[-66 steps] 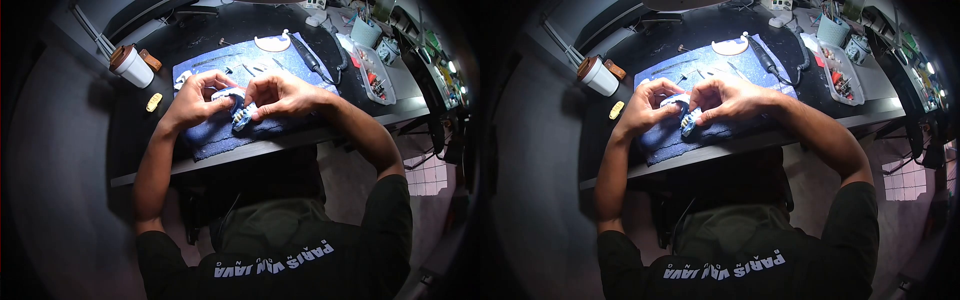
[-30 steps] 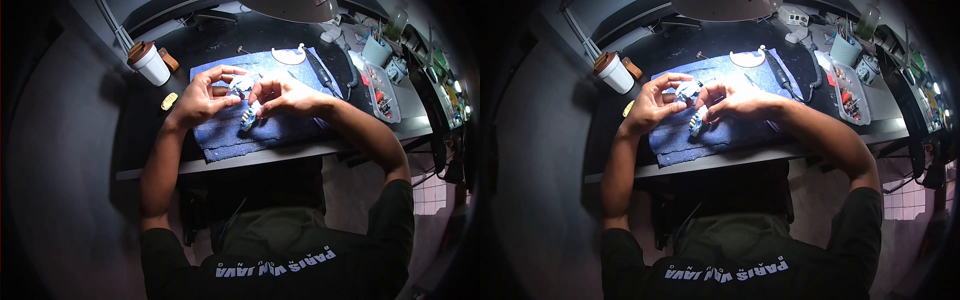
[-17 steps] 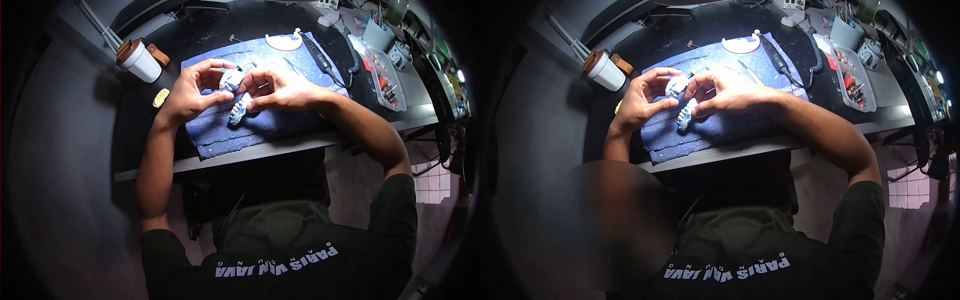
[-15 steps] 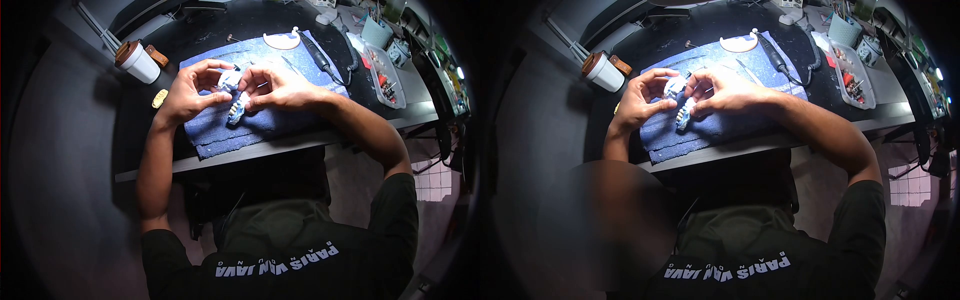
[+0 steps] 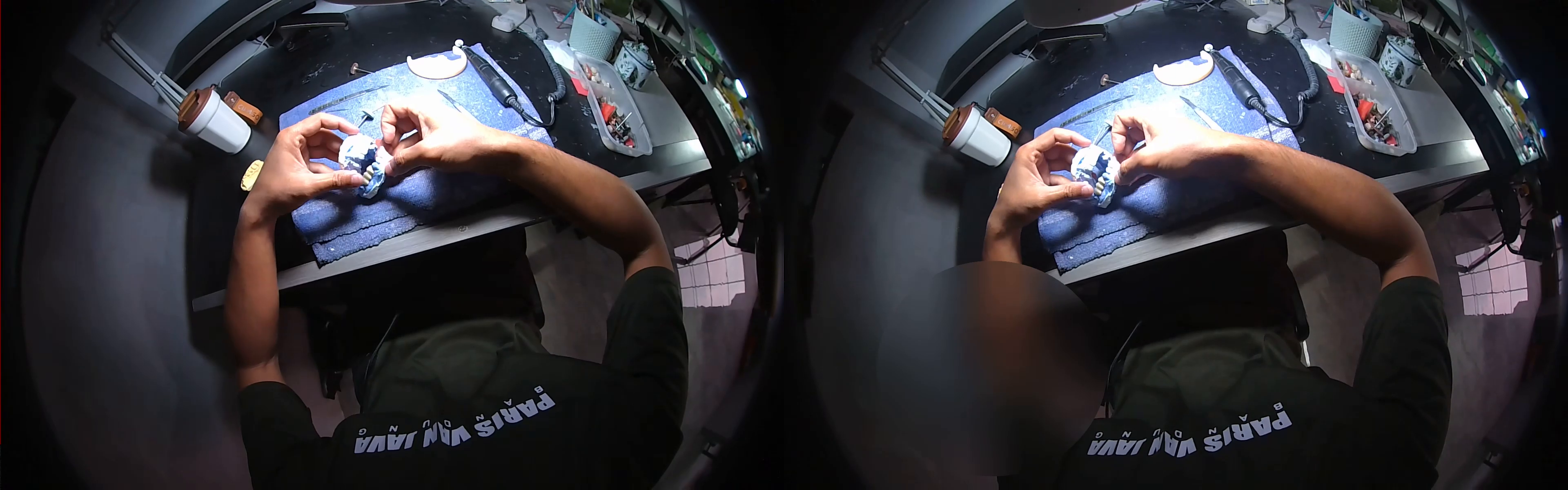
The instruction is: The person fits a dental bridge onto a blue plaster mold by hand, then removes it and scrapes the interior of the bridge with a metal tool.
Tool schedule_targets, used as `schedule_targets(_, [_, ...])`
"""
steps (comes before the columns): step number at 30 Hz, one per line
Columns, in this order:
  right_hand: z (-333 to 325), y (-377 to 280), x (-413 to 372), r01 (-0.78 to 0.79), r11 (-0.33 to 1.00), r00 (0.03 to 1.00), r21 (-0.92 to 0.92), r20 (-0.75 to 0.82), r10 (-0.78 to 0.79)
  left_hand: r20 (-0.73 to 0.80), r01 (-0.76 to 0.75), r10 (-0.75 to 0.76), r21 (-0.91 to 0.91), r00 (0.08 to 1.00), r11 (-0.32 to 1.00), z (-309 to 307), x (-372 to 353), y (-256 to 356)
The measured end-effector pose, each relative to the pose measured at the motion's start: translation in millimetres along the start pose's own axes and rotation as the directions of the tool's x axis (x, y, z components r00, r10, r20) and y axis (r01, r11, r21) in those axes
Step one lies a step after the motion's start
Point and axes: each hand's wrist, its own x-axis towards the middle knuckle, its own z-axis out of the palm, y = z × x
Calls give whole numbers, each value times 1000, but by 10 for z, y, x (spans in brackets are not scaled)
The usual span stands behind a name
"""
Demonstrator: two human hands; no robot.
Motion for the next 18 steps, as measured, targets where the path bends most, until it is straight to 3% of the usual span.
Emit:
schedule_targets(3, [-25,9,5,33,995,999,-92,4,-33,17,-4,5,-23,1000,1000,-2,-16,1])
schedule_targets(6, [-2,-18,-1,-7,999,1000,-42,2,7,30,-12,13,-10,999,1000,-15,-39,16])
schedule_targets(18, [-22,-1,11,16,990,1000,-139,6,-15,44,-38,34,98,998,994,-9,-31,41])
